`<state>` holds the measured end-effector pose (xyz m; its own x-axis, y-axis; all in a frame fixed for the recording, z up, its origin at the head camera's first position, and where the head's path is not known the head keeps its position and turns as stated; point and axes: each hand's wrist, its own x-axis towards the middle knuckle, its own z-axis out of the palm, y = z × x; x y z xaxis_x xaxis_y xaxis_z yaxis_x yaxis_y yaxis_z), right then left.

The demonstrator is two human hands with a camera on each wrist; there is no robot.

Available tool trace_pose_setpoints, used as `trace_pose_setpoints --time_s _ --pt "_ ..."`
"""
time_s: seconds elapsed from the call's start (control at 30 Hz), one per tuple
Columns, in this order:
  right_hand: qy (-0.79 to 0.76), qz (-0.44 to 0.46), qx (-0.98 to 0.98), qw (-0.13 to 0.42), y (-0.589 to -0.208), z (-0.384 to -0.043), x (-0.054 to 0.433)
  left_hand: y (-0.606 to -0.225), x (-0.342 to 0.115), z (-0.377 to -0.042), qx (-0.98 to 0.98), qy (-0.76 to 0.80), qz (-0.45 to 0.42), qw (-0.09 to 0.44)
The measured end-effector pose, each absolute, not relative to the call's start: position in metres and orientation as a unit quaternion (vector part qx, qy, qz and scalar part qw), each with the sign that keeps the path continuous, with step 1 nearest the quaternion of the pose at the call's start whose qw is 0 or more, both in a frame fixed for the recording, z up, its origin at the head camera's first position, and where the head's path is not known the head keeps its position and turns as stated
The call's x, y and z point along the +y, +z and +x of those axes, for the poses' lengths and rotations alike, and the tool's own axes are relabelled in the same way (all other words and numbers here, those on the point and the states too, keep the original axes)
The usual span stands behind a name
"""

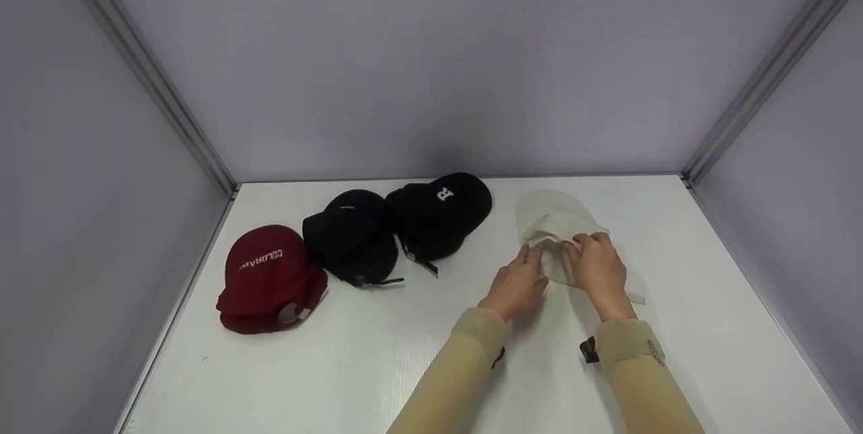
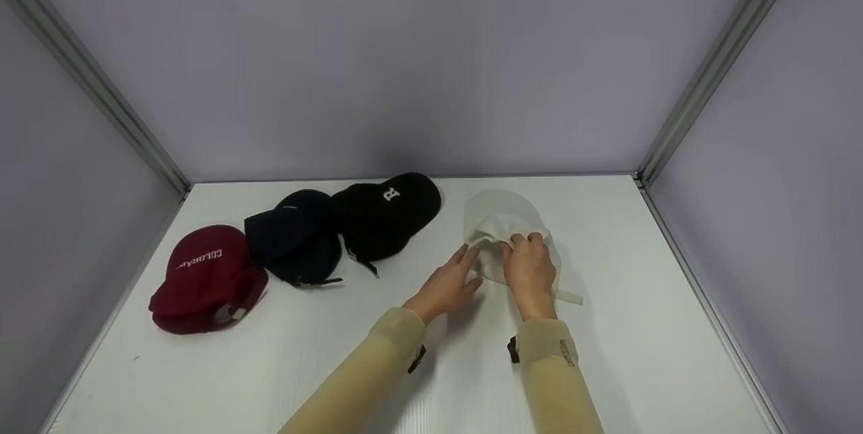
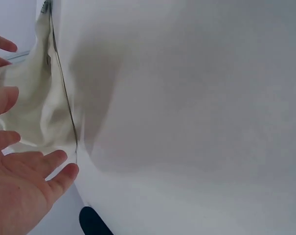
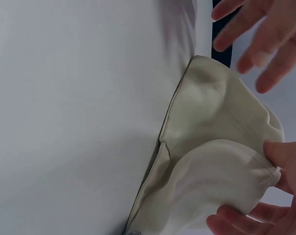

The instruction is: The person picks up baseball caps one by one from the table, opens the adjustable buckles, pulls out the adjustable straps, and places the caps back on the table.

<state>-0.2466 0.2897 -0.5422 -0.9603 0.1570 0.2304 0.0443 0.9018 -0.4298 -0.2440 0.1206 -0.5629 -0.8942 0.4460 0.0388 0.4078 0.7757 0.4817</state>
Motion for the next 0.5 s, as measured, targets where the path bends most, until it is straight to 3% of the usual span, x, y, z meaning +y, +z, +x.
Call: trace_pose_setpoints --time_s 0.27,0.5 --pt "0.221 -0.070 -0.966 0.115 -0.540 -0.266 0.307 -0.554 0.133 -0.237 0.946 0.192 0.259 0.039" --pt "0.225 -0.020 -0.973 0.054 -0.538 -0.276 0.323 -0.555 0.130 -0.233 0.946 0.169 0.275 0.038"
